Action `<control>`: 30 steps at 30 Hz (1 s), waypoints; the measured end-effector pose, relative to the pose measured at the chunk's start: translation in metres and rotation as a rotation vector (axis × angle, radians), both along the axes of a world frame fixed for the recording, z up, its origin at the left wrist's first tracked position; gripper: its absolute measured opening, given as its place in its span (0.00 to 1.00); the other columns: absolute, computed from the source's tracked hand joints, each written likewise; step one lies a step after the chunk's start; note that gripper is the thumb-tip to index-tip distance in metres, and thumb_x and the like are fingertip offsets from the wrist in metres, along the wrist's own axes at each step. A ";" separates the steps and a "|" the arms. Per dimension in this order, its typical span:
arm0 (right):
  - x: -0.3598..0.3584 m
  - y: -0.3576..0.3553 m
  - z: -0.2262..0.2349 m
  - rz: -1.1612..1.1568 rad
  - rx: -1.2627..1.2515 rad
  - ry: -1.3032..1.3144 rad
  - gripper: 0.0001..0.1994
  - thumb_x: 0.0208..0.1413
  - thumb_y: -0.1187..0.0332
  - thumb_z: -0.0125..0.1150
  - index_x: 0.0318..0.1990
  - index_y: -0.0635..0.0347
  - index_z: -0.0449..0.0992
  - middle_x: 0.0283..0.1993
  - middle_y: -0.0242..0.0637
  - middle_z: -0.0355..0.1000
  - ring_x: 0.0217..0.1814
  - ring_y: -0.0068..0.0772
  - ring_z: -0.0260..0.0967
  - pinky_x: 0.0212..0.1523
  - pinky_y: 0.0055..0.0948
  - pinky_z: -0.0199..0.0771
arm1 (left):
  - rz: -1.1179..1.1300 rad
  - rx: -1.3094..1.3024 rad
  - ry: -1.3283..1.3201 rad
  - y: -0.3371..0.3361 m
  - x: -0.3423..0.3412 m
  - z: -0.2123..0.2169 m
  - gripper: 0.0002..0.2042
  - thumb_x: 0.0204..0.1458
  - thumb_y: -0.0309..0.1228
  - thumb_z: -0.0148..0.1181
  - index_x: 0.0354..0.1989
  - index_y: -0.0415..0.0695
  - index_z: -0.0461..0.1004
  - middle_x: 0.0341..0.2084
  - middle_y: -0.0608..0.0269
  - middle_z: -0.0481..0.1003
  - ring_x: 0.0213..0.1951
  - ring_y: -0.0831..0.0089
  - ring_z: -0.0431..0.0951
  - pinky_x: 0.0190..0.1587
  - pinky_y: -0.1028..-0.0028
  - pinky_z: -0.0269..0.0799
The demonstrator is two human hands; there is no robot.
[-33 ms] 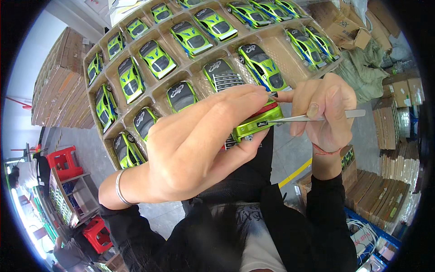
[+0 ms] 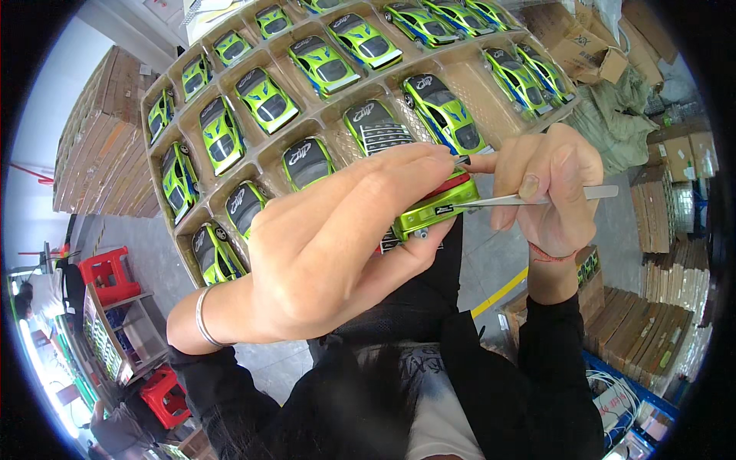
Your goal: The person assembles small toy racing cars by applying stickers or small components to the chassis of each car using tweezers.
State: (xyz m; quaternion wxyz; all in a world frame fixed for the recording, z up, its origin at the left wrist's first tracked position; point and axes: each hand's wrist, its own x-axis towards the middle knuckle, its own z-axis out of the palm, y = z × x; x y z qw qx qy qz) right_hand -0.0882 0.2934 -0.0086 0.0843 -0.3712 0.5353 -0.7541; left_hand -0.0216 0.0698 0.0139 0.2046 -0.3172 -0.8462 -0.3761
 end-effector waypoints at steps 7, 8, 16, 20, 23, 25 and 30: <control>0.001 -0.001 0.000 -0.014 0.007 0.003 0.18 0.68 0.59 0.44 0.28 0.62 0.69 0.22 0.44 0.71 0.22 0.30 0.70 0.51 0.48 0.76 | -0.009 0.020 0.023 0.001 0.001 0.000 0.22 0.43 0.18 0.71 0.48 0.30 0.72 0.44 0.44 0.78 0.43 0.62 0.81 0.46 0.70 0.76; 0.001 -0.002 0.000 -0.011 0.004 0.008 0.18 0.68 0.59 0.44 0.28 0.62 0.69 0.22 0.44 0.71 0.22 0.30 0.70 0.51 0.48 0.76 | -0.007 0.023 0.015 0.001 0.001 0.000 0.22 0.43 0.18 0.71 0.48 0.30 0.72 0.44 0.44 0.78 0.43 0.61 0.81 0.46 0.70 0.76; -0.002 -0.001 0.001 -0.007 0.006 0.014 0.18 0.68 0.59 0.45 0.28 0.62 0.69 0.22 0.44 0.71 0.21 0.29 0.70 0.51 0.48 0.76 | -0.014 0.015 0.033 -0.001 -0.001 -0.001 0.22 0.43 0.18 0.71 0.48 0.30 0.72 0.44 0.44 0.78 0.44 0.60 0.81 0.46 0.69 0.76; -0.003 -0.001 -0.001 -0.001 0.008 0.024 0.18 0.68 0.60 0.45 0.28 0.63 0.69 0.22 0.44 0.71 0.21 0.30 0.70 0.51 0.48 0.77 | -0.011 0.027 0.030 0.000 -0.001 -0.003 0.22 0.43 0.19 0.71 0.48 0.30 0.72 0.44 0.44 0.78 0.44 0.60 0.82 0.47 0.69 0.76; -0.001 0.001 -0.001 -0.009 0.005 0.025 0.18 0.68 0.60 0.46 0.29 0.63 0.69 0.22 0.44 0.71 0.21 0.30 0.71 0.50 0.48 0.77 | -0.005 -0.025 0.060 0.001 0.001 -0.001 0.23 0.42 0.19 0.71 0.48 0.30 0.71 0.44 0.41 0.77 0.44 0.58 0.82 0.45 0.68 0.77; 0.000 0.001 -0.001 -0.017 0.007 0.019 0.18 0.68 0.60 0.46 0.29 0.63 0.69 0.23 0.44 0.71 0.21 0.31 0.71 0.50 0.48 0.77 | -0.025 -0.005 0.108 0.001 0.000 -0.007 0.23 0.42 0.18 0.72 0.47 0.30 0.70 0.43 0.40 0.77 0.44 0.56 0.81 0.44 0.67 0.77; 0.002 0.000 0.000 -0.017 -0.004 0.028 0.17 0.67 0.62 0.47 0.29 0.64 0.68 0.23 0.44 0.71 0.22 0.32 0.72 0.50 0.50 0.77 | -0.039 0.035 0.109 0.002 0.003 -0.007 0.21 0.42 0.17 0.72 0.44 0.32 0.68 0.40 0.39 0.77 0.44 0.51 0.81 0.42 0.64 0.78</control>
